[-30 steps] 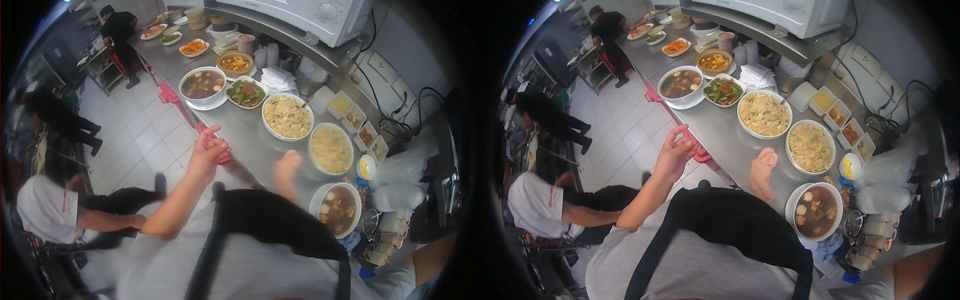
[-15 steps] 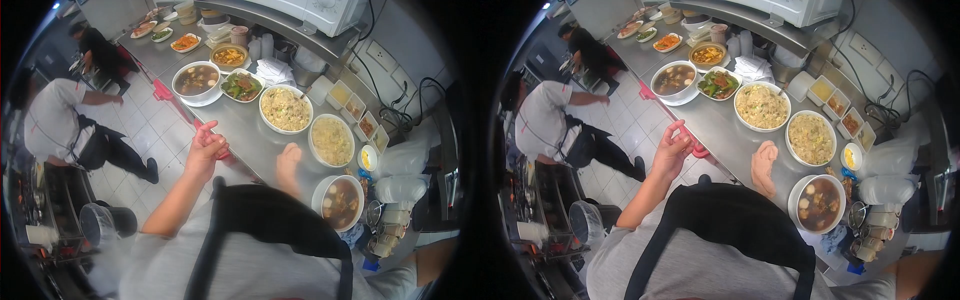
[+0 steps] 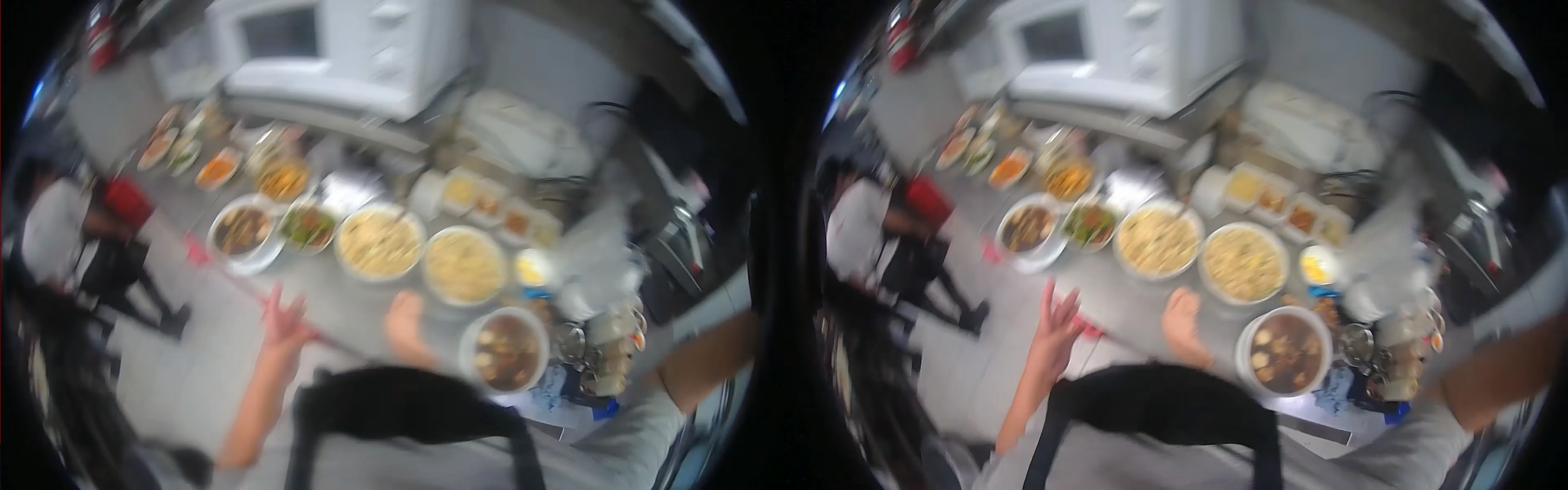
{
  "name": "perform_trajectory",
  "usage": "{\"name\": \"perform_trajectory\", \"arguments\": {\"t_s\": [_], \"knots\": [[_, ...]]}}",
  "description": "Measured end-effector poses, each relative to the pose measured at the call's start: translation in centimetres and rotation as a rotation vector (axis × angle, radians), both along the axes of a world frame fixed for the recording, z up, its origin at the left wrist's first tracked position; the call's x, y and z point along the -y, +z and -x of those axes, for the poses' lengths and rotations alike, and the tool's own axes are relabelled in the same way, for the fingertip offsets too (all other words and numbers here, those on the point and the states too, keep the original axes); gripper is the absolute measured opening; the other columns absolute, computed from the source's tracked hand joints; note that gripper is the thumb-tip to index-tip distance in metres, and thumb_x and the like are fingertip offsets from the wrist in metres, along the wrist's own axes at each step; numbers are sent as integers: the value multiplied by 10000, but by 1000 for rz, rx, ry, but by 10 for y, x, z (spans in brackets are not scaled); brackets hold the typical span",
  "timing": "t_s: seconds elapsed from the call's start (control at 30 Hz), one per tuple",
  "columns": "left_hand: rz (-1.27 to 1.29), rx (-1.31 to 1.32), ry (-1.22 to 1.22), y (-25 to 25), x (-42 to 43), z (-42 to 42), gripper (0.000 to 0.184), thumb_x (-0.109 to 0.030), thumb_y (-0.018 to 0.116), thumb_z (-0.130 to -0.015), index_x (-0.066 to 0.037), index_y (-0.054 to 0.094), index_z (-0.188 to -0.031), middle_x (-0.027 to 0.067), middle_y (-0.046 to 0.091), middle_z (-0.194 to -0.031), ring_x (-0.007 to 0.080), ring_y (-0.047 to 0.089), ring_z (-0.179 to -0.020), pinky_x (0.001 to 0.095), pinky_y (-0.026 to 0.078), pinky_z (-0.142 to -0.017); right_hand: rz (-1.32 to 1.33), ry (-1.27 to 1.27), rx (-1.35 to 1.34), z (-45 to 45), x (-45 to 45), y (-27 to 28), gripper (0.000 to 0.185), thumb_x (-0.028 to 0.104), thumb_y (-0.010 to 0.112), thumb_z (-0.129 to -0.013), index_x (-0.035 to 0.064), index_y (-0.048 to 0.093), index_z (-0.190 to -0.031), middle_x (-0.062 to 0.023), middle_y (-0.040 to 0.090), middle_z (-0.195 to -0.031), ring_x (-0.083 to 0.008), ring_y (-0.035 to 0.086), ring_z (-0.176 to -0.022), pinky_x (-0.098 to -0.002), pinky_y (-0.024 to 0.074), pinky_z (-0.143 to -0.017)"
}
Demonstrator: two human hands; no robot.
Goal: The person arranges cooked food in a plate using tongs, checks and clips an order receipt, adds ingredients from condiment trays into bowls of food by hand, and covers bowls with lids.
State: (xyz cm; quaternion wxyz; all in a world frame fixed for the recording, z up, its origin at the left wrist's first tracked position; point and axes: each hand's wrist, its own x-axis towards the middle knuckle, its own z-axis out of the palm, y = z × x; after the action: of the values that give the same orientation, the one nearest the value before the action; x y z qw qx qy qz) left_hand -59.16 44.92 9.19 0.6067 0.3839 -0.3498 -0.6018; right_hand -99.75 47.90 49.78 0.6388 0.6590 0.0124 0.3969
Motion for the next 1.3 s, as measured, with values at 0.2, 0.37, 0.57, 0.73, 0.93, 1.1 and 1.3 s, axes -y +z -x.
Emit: {"name": "perform_trajectory", "arguments": {"t_s": [0.2,0.37,0.57,0.73,0.93,1.1,1.3], "knots": [[-170,46,-74,-1,0,8,536,-189,627,-822,-115,402,-1302,117,522,-1192,246,541,-1025,324,464,-805,103,-13,16,26,-34,10,321,101,570,-883,-25,430,-1143,-149,502,-986,-183,603,-714,-248,551,-556],[-150,27,-57,12,-1,17,452,-170,604,-842,-106,440,-1258,79,565,-1024,205,566,-901,319,476,-756,-38,102,-32,52,-64,12,394,179,485,-941,-6,367,-1269,-125,517,-930,-171,592,-694,-222,537,-524],[-64,-11,-61,-8,7,5,399,-121,557,-869,-79,446,-1250,-18,446,-577,100,483,-539,290,487,-644,-375,362,104,73,-60,4,326,200,427,-941,-5,544,-1165,-88,540,-739,-152,546,-669,-250,456,-568],[-90,-55,41,7,1,20,389,-96,541,-873,-77,446,-1250,-18,445,-553,96,482,-523,278,490,-624,-761,-408,771,96,-49,-3,418,326,410,-942,8,680,-976,29,344,-483,-58,316,-469,-238,248,-465],[-92,-53,-5,9,-4,19,385,-100,556,-869,-74,458,-1241,-8,476,-571,94,493,-534,260,491,-621,-1138,-575,1011,106,-23,-11,463,397,451,-897,13,706,-864,2,356,-470,-86,379,-471,-262,303,-450],[-97,-52,34,15,-6,21,376,-99,558,-871,-66,464,-1233,-7,475,-572,95,489,-532,251,488,-616,-1205,-289,965,138,24,2,320,293,489,-890,60,680,-996,-2,494,-600,-83,448,-521,-246,372,-490],[-69,-7,72,25,-13,25,374,-115,555,-878,-65,465,-1238,-10,479,-606,98,495,-587,250,475,-655,-1276,-53,871,196,125,24,255,210,541,-875,109,647,-1084,-10,593,-1073,-103,527,-920,-241,443,-732]]}}
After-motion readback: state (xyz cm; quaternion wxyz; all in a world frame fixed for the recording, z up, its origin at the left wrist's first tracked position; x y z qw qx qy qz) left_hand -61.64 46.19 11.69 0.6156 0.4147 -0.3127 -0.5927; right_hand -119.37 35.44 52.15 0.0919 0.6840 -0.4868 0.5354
